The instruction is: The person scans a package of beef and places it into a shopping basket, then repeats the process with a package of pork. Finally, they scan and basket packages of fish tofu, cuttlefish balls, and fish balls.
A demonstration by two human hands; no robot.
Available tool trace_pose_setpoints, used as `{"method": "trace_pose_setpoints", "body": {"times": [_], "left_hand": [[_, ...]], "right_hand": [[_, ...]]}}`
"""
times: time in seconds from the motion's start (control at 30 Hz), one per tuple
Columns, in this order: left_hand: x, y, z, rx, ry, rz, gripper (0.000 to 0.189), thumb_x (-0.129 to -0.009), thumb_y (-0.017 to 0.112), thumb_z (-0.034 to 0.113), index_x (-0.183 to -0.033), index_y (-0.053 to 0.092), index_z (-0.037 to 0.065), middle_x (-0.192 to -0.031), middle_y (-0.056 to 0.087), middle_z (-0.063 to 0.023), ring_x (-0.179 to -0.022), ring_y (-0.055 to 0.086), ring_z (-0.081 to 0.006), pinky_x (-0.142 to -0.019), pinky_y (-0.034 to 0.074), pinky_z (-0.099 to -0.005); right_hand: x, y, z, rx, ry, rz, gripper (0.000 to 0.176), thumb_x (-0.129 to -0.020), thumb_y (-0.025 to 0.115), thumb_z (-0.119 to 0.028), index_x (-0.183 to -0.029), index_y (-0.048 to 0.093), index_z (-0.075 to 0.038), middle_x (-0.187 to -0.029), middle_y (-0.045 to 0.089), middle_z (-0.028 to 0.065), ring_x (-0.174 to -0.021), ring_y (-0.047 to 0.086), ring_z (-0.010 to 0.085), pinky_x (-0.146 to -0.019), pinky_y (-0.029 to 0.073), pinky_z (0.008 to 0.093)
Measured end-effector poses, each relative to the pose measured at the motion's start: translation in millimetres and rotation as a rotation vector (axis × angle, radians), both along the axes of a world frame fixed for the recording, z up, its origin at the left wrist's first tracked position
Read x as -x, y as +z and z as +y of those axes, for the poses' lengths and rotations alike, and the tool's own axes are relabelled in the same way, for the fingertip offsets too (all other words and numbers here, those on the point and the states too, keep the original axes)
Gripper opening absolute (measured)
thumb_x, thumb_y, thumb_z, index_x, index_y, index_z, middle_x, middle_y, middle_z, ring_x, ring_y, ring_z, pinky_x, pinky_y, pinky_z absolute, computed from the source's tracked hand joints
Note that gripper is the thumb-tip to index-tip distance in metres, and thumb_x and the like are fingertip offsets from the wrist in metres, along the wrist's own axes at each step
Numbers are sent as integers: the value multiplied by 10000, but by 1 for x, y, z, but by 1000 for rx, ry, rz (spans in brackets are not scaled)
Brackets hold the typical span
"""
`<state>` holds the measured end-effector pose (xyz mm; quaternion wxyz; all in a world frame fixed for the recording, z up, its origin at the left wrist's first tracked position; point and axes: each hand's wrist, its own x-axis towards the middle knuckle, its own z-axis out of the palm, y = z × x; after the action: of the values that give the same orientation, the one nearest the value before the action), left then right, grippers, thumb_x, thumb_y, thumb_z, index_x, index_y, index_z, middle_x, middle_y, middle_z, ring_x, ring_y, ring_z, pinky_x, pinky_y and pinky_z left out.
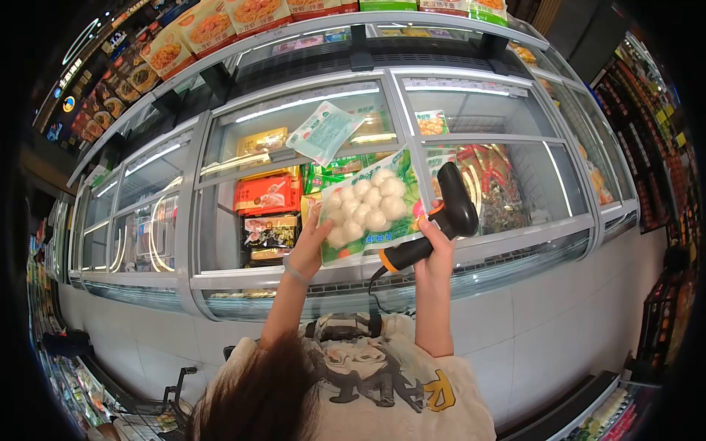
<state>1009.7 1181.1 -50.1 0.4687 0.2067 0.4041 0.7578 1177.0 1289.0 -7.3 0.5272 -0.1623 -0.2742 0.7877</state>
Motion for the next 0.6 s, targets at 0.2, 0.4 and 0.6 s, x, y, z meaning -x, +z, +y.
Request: {"method": "trace_pose_setpoints", "body": {"times": [0.2,0.4,0.6], "left_hand": [[-9,-23,-9,185,-32,1004,912,-659,672,176,-1308,38,74,-1254,247,-236,-1190,231,-361,-931,283,-414],[-24,-21,-3,132,232,1057,757,-703,632,139,-1285,161,24,-1282,282,-164,-1156,343,-243,-895,342,-326],[-38,2,-4,86,442,1094,644,-671,640,126,-1216,324,-10,-1113,479,-154,-1002,501,-247,-815,403,-289]], "right_hand": [[20,3,6,4,-27,-101,392,-661,557,55,-1023,435,-36,-879,482,61,-815,504,154,-761,418,287],[19,40,-38,-313,-106,-329,243,-685,586,9,-909,494,-16,-749,496,15,-672,453,68,-609,360,199],[18,18,-82,-1172,-73,-807,470,-588,675,-84,-1018,492,-29,-1007,520,98,-902,517,217,-777,385,338]]}}
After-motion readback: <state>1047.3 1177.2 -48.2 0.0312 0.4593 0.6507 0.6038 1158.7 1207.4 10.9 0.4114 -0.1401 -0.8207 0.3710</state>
